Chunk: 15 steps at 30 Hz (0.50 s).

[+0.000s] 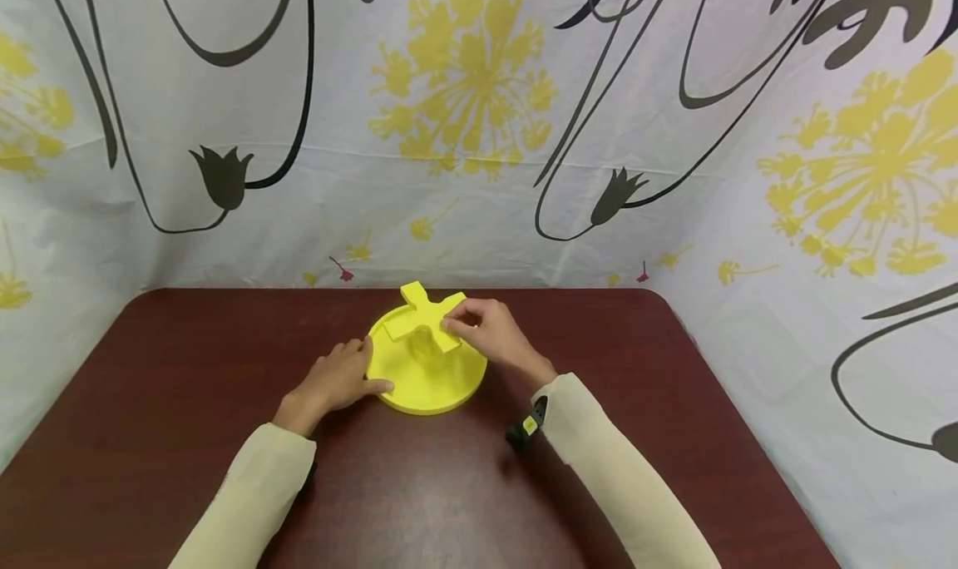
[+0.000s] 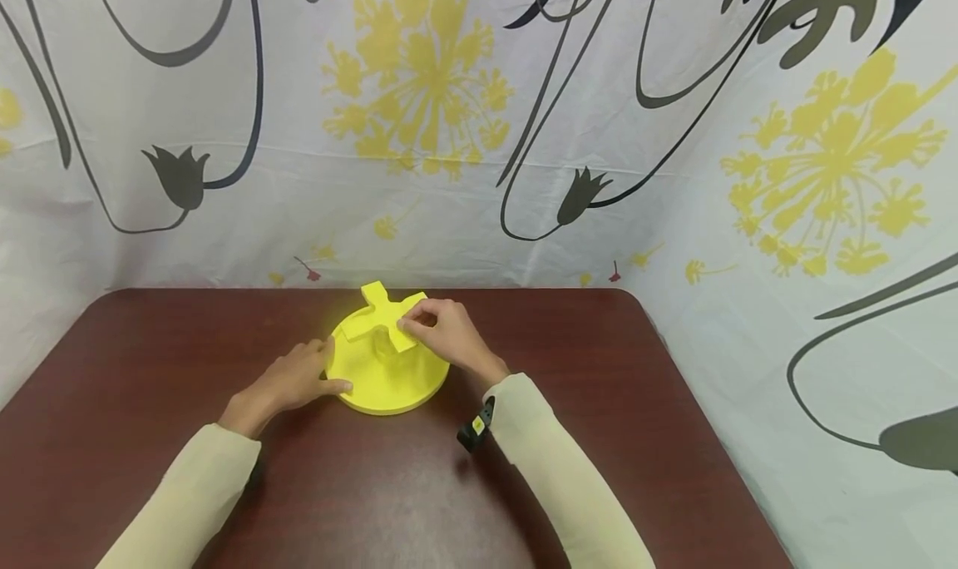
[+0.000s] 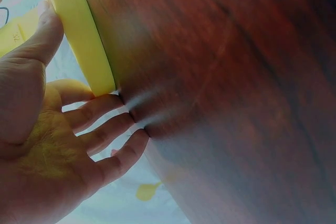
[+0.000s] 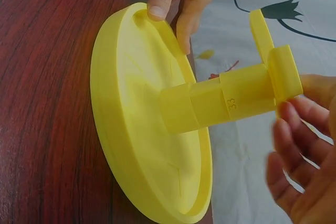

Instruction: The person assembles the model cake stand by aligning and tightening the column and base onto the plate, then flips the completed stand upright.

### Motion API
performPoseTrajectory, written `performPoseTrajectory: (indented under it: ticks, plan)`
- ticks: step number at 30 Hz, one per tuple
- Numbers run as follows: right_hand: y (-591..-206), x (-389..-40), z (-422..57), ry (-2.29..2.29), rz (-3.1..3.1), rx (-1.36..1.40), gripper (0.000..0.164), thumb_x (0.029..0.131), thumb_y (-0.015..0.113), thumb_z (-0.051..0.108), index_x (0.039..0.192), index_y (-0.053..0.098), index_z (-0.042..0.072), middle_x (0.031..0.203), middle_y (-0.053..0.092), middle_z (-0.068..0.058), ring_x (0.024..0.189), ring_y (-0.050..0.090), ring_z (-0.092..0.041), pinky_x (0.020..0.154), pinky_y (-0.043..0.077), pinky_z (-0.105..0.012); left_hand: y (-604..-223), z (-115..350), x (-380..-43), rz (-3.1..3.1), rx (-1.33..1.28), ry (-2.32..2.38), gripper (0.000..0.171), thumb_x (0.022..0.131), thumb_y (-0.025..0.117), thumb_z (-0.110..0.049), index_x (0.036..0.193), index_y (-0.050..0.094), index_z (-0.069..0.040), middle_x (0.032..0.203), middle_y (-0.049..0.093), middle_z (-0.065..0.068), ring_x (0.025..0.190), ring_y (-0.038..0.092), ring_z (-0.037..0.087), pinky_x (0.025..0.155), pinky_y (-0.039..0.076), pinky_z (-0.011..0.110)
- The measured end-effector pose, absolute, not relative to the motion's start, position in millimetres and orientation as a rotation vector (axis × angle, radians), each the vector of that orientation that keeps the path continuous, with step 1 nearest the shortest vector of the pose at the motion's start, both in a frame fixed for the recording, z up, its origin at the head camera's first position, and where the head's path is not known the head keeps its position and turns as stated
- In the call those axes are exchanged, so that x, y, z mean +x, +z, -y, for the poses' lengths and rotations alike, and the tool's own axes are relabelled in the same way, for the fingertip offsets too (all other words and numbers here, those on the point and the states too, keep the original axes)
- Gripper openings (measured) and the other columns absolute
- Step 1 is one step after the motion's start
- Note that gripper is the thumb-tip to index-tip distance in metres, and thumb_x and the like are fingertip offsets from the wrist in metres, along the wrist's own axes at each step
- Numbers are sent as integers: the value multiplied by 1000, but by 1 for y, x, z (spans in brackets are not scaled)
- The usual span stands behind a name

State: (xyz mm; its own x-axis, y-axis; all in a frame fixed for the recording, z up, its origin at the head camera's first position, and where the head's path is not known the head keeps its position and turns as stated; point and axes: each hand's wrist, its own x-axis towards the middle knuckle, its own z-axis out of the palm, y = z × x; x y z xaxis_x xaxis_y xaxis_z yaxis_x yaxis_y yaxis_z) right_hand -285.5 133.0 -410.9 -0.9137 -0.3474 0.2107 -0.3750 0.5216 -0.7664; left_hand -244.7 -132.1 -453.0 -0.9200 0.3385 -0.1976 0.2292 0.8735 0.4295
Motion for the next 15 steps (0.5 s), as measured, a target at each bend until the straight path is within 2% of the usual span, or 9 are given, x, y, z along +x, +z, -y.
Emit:
performPoseTrajectory:
  ticks: [4, 8, 11, 15]
  plan:
    - [-411, -290, -135, 1361, 2566, 511, 14, 95, 69, 24, 97, 74, 11, 92, 68, -2, 79, 59, -19, 71, 51, -31, -450, 133, -245, -2778, 429, 584, 94, 93, 64, -49, 152, 23, 11, 149, 36, 33, 135, 36, 50, 105, 33, 66]
    - [-414, -295, -139, 1276, 2589, 583, 27, 100, 62, 23, 122, 68, 9, 122, 62, -11, 109, 58, -25, 89, 51, -42, -449, 133, -245, -2780, 429, 583, 93, 94, 64, -49, 152, 23, 11, 149, 36, 33, 135, 36, 50, 105, 33, 66]
    - [-416, -296, -141, 1236, 2691, 690, 36, 103, 56, 24, 137, 60, 12, 143, 53, -10, 129, 50, -26, 99, 49, -45, -449, 133, -244, -2774, 424, 593, 93, 94, 64, -48, 152, 23, 11, 150, 35, 33, 136, 35, 50, 105, 32, 66]
    - [-417, -293, -143, 1252, 2766, 703, 38, 104, 54, 26, 140, 58, 15, 144, 53, -7, 130, 51, -25, 101, 49, -45, -450, 132, -244, -2765, 421, 607, 93, 94, 64, -48, 152, 23, 10, 150, 34, 32, 136, 34, 50, 106, 31, 67]
